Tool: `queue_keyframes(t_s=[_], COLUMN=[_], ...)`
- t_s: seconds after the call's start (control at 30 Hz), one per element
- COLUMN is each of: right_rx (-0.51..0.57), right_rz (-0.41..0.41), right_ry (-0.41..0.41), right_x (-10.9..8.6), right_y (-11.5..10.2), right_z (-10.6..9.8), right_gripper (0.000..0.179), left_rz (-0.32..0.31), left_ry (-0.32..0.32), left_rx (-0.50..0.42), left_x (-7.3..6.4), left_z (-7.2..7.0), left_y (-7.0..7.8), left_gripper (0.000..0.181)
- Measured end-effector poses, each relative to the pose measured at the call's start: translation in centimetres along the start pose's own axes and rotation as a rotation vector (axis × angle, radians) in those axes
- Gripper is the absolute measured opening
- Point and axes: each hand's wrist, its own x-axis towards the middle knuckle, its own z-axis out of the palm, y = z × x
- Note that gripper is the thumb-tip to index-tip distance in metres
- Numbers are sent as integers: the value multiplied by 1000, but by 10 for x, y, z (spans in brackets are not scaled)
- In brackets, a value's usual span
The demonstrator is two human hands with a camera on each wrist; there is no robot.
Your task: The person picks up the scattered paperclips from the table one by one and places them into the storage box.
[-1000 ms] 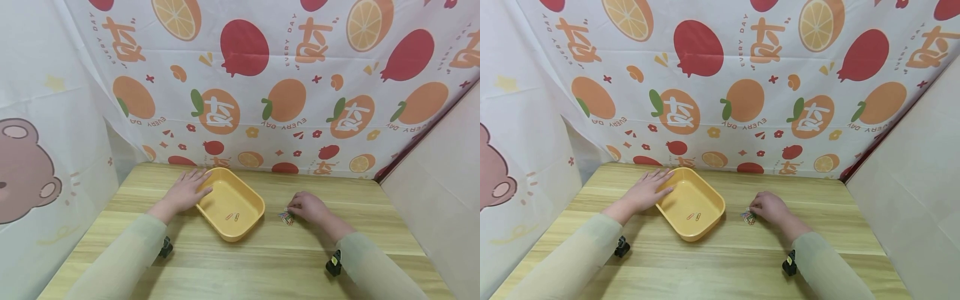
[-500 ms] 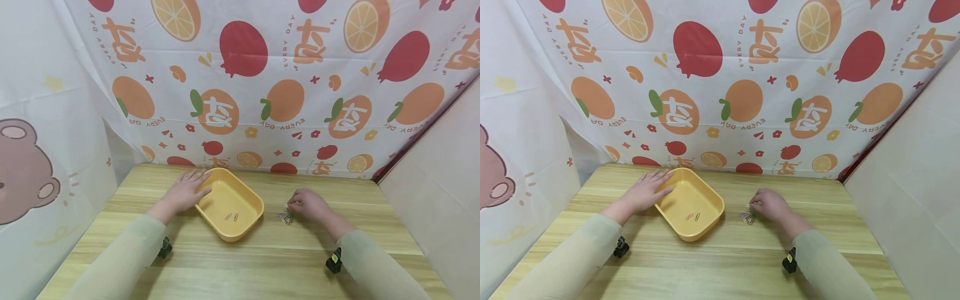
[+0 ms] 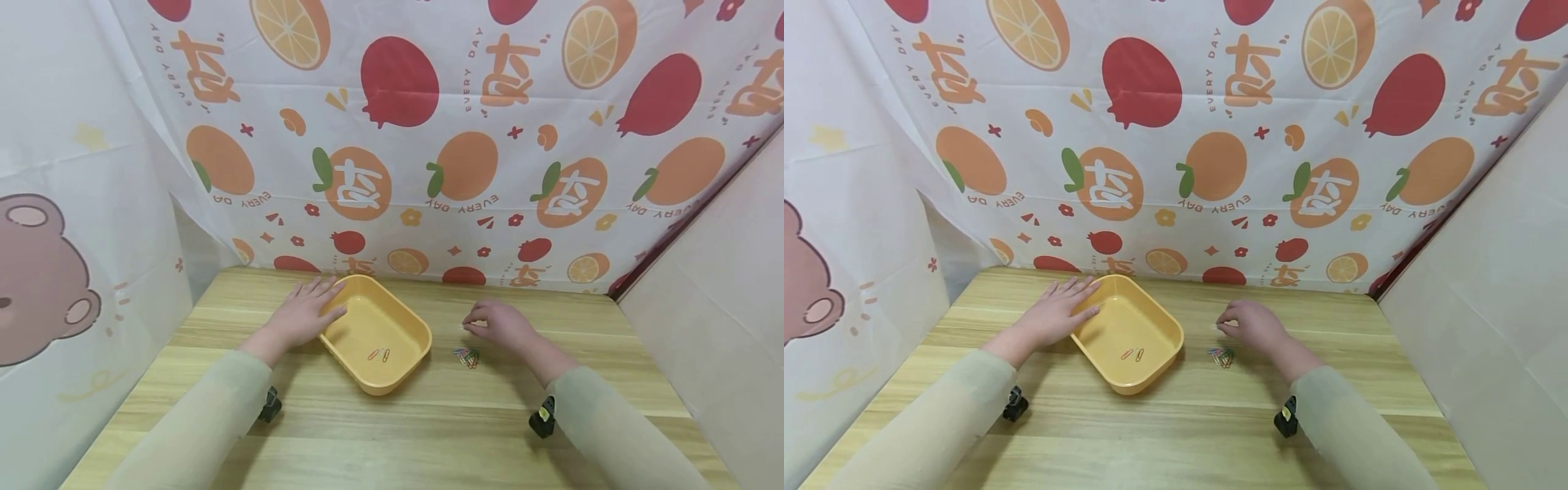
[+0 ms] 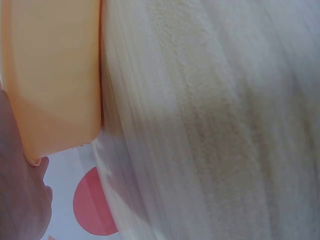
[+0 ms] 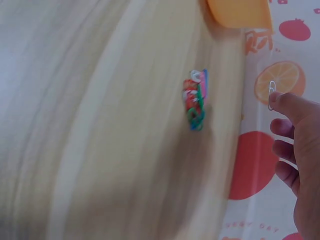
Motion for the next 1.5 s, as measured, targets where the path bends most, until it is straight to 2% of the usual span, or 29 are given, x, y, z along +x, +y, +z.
queue_keyframes(t_s=[0.17, 0.3, 0.6, 0.9, 1.1, 1.5], right_rx=[-29, -74, -84, -130, -163, -224], right_rz=[-38, -137, -316, -440, -487, -489], right_ry=[-23, -10, 1, -105, -162, -275], right_x=[10, 19, 41, 65, 74, 86], right_y=[-13, -24, -53, -88, -102, -121], right_z=[-10, -15, -20, -9, -3, 17], right_gripper=[12, 12, 10, 10, 8, 9], left_rz=[-1, 1, 2, 3, 5, 1], left_ry=[-4, -9, -10, 0, 5, 11], left_rx=[-1, -4, -7, -12, -13, -5], left_x=[0, 0, 0, 0, 1, 0], left_z=[1, 2, 4, 5, 5, 2], left_y=[-1, -1, -1, -2, -2, -2], left_gripper=[79, 79, 79, 79, 79, 77])
